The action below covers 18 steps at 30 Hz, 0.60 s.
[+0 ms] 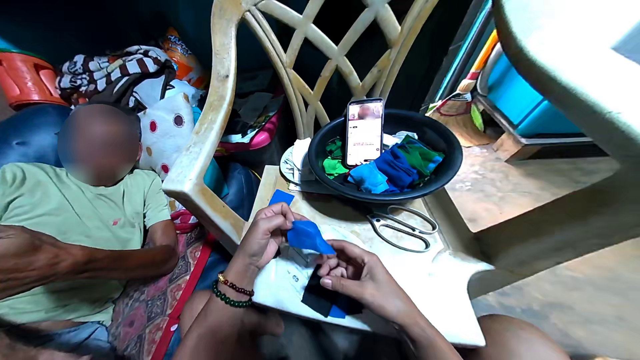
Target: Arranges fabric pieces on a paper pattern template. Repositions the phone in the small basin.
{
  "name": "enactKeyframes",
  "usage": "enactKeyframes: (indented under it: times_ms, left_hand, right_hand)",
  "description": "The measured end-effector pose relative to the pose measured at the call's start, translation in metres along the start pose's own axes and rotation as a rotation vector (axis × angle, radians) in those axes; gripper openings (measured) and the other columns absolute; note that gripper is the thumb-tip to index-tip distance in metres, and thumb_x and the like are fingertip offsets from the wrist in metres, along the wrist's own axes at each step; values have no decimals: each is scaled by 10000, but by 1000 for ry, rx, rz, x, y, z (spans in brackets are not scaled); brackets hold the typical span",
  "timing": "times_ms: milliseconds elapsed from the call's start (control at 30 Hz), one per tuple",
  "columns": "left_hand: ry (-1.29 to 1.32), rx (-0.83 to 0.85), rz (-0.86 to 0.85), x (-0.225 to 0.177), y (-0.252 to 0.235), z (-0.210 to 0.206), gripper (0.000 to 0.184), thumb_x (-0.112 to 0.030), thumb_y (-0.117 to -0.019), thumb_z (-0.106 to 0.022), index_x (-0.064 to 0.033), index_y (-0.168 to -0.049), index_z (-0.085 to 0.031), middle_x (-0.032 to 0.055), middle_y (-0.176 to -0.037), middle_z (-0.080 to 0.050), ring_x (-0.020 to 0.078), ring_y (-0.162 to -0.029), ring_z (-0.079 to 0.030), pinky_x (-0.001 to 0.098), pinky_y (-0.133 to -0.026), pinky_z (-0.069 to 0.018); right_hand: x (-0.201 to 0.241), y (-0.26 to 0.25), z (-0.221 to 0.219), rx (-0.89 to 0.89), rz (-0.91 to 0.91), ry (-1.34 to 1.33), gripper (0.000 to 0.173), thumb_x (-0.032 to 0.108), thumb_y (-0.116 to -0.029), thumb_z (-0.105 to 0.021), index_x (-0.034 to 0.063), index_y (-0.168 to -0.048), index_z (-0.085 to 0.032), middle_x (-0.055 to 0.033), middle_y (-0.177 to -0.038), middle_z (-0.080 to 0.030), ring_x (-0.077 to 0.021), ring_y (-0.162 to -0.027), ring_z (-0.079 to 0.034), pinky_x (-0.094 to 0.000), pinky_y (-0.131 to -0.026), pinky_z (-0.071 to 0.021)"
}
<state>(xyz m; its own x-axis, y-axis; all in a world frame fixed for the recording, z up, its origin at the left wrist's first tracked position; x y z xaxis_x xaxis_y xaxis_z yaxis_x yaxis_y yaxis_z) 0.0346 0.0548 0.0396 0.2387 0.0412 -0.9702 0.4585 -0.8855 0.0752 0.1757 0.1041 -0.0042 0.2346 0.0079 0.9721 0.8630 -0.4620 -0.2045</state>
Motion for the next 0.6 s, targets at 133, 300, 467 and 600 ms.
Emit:
enactKeyframes:
  times_ms: [133, 300, 467, 600]
  left_hand:
    - [43, 87, 37, 16, 13, -11, 292, 25, -854, -364, -143, -727, -566, 22, -857, -758, 58, -794, -725, 208, -685, -579]
    - [-69, -13, 38, 32, 24, -7, 258, 44, -892, -391, -108, -781, -566, 13, -873, -745, 36, -778, -703, 183, -653, -558]
    - [-473, -200, -321, 9, 52, -11, 157, -12, -887, -590, 46, -1021, -648, 80, -1114, -661, 54, -986, -659, 199, -802, -569]
    - [-357, -146, -306, 11, 67, -28, 214, 20, -898, -563, 84, -1087, -639, 80, -1072, -703, 74, -950, -705, 238, -824, -606]
  right_hand:
    - [-7, -1, -2, -12, -91, -354, 603, 139, -820, -778, 0, -1337, -501, 42, -1062, -721, -91, -942, -723, -289, -857, -618]
    - [1, 0, 14, -173, -27, -359, 418, -123, -809, -639, 14, -1195, -558, 44, -922, -733, -45, -791, -714, -220, -761, -611]
    - [10, 3, 19, -202, 34, -287, 396, -126, -813, -646, 6, -1177, -563, 25, -945, -736, -52, -819, -717, -218, -779, -608]
    - [13, 3, 15, -163, 54, -257, 394, -125, -844, -615, -6, -1213, -547, 26, -952, -738, -55, -827, -720, -225, -790, -609]
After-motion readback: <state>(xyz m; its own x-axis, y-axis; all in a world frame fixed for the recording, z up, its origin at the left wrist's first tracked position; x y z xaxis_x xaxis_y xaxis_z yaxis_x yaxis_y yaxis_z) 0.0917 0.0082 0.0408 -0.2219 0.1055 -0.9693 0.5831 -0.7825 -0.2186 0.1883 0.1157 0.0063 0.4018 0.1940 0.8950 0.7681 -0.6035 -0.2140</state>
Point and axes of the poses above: each hand's wrist, its own y-axis away from the middle knuckle, its own z-axis out of the back of the hand, x = y × z, the point moved 10 cm from there along -y, towards the middle knuckle
